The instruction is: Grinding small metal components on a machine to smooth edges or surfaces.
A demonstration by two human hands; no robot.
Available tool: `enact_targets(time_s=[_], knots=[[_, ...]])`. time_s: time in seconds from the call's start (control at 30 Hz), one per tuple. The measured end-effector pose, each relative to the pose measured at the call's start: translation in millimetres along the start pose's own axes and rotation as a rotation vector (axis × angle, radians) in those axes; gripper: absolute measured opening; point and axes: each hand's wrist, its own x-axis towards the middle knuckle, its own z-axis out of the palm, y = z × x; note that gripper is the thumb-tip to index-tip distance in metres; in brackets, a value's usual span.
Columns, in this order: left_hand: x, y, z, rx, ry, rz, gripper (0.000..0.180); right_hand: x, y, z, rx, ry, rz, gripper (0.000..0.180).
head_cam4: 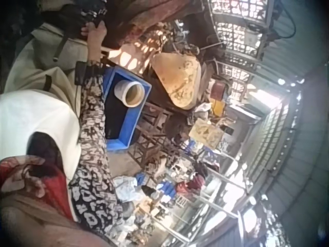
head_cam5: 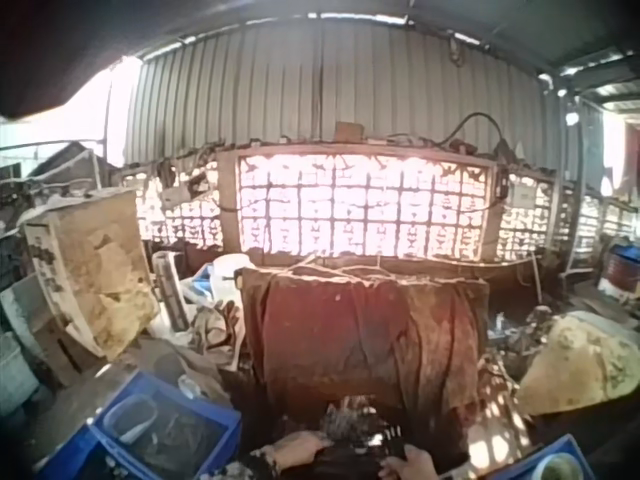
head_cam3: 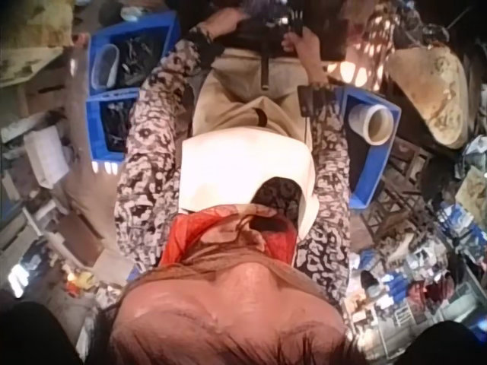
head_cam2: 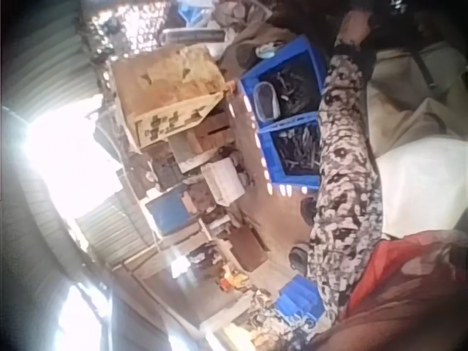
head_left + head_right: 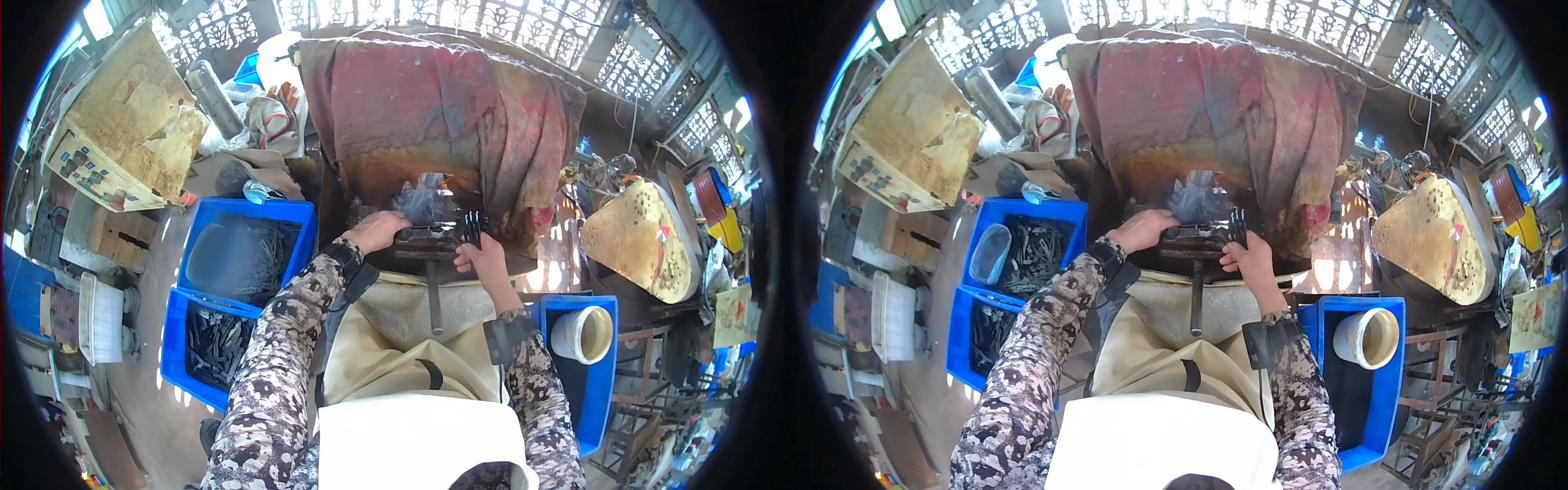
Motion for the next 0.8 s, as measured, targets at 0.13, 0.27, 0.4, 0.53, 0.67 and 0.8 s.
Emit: enact_targets(time_s=[0.13,0.27,0.4,0.53,0.67,0.8], knots=[[-2.1,-4.2,-0.1,-0.006,0.072,-0.022,0.033,0.2,-5.7,4.2,-0.022,0.017,-0.004,0.014],[3.8,-3.5,-3.1,0.036,-0.051,0.002,0.034,-0.2,0.1,3.1,-0.029,0.060,-0.013,0.010],[3.9,-0.3,-6.9,0.028,-0.083,0.045,0.032,4.5,-0.2,6.1,-0.061,0.069,-0.035,0.009],[3.7,-1.7,-3.4,0.044,-0.021,0.067,0.027,2.3,1.1,9.8,-0.107,0.057,-0.006,0.013],[4.7,9.7,-22.3,0.030,-0.013,0.036,0.025,4.4,5.3,1.9,-0.089,0.084,0.016,0.013],[-15.3,32.2,-47.8,0.076,0.018,-0.090,0.023,5.1,1.1,15.1,-0.097,0.132,-0.069,0.006]])
